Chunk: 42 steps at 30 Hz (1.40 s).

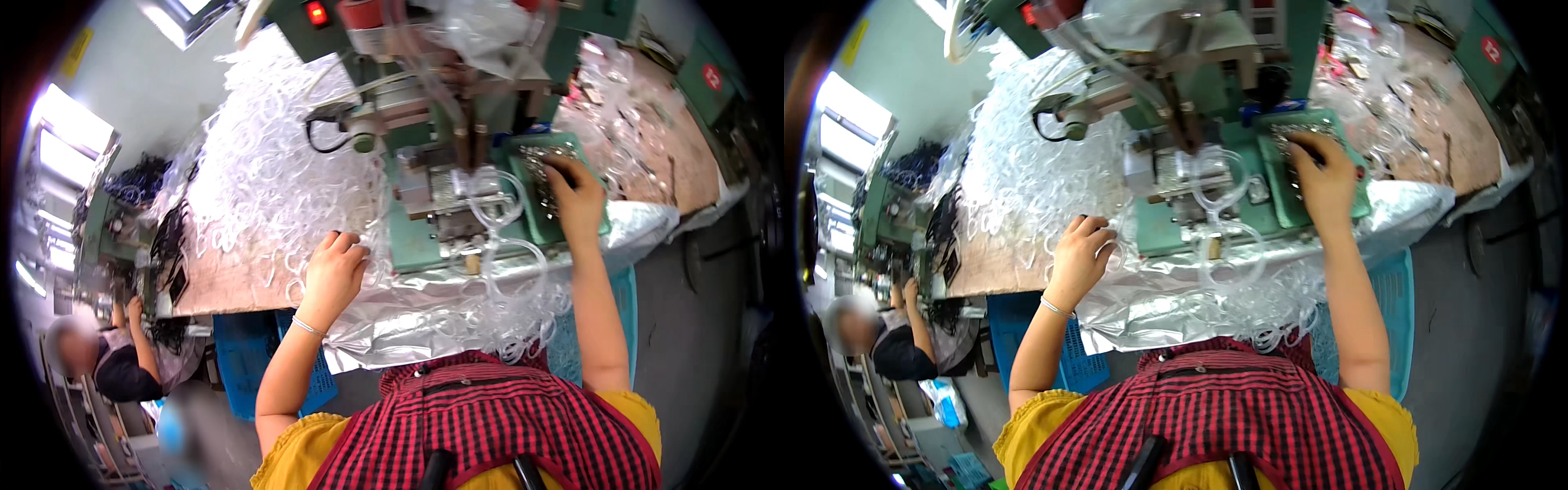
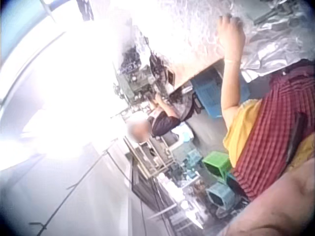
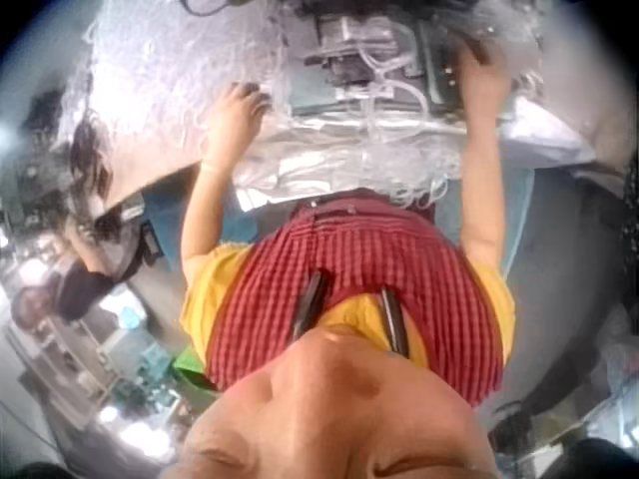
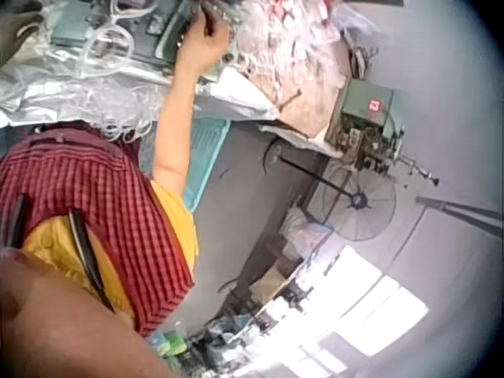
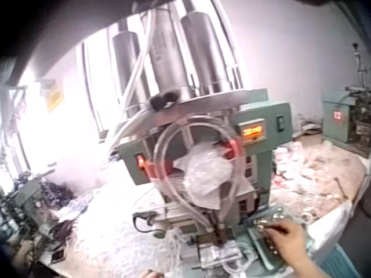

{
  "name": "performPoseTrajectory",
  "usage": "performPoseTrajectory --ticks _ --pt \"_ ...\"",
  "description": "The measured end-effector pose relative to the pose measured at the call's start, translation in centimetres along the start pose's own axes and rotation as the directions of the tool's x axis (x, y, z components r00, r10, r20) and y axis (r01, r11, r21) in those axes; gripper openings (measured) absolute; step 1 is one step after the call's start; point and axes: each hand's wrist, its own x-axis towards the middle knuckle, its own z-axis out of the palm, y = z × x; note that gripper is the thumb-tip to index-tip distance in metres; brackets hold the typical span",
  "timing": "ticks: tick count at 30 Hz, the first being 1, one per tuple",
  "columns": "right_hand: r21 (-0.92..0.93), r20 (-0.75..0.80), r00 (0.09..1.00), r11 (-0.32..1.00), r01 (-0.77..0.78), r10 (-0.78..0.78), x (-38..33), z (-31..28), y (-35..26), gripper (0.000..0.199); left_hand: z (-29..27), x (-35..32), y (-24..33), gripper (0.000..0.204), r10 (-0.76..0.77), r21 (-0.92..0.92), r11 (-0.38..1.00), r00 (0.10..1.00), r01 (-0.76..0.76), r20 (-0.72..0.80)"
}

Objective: The person repeatedly picks clear plastic rings and small metal components, places them into a press machine, and removes the assembled pieces. The process is continuous and repetitive, with the person handling each item individually.

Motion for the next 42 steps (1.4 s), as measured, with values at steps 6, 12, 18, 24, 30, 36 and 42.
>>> performPoseTrajectory --ticks 6,12,18,24,30,36,42 --pt "-0.002 -0.001 1.000 1.000 0.022 -0.022 -3.2 -4.5 0.5 0.014 -1.5 0.0 -2.2 0.015 -0.352 -0.459 0.872 0.870 0.170 -0.346" --pt "0.296 0.265 0.952 0.953 0.070 -0.153 0.4 -1.4 -8.2 0.021 -5.2 4.3 -1.8 0.027 -0.616 -0.797 0.597 0.584 -0.090 -0.528" --pt "0.480 0.352 0.936 0.859 -0.178 -0.002 1.1 4.2 -7.9 0.047 -0.2 2.8 1.1 0.011 -0.580 -0.967 0.234 0.783 -0.103 -0.224" --pt "0.474 0.404 0.915 0.858 -0.199 -0.010 1.2 2.8 -8.8 0.055 -3.3 4.1 4.9 0.009 -0.395 -0.918 0.002 0.844 -0.396 -0.364" --pt "0.579 0.357 0.934 0.788 -0.211 -0.013 -0.3 3.9 -10.9 0.057 -9.2 8.9 9.5 0.015 -0.149 -0.645 0.557 0.701 -0.523 -0.697" --pt "0.100 0.277 0.945 0.983 0.152 -0.175 -2.1 -3.0 -8.5 0.042 -6.5 4.0 12.0 0.015 -0.031 -0.964 0.194 0.981 -0.182 -0.192" --pt "-0.648 0.057 0.960 0.721 0.245 -0.275 -3.1 -4.1 1.5 0.022 -4.5 6.5 14.7 0.036 0.146 -0.801 -0.233 0.834 0.552 0.532"
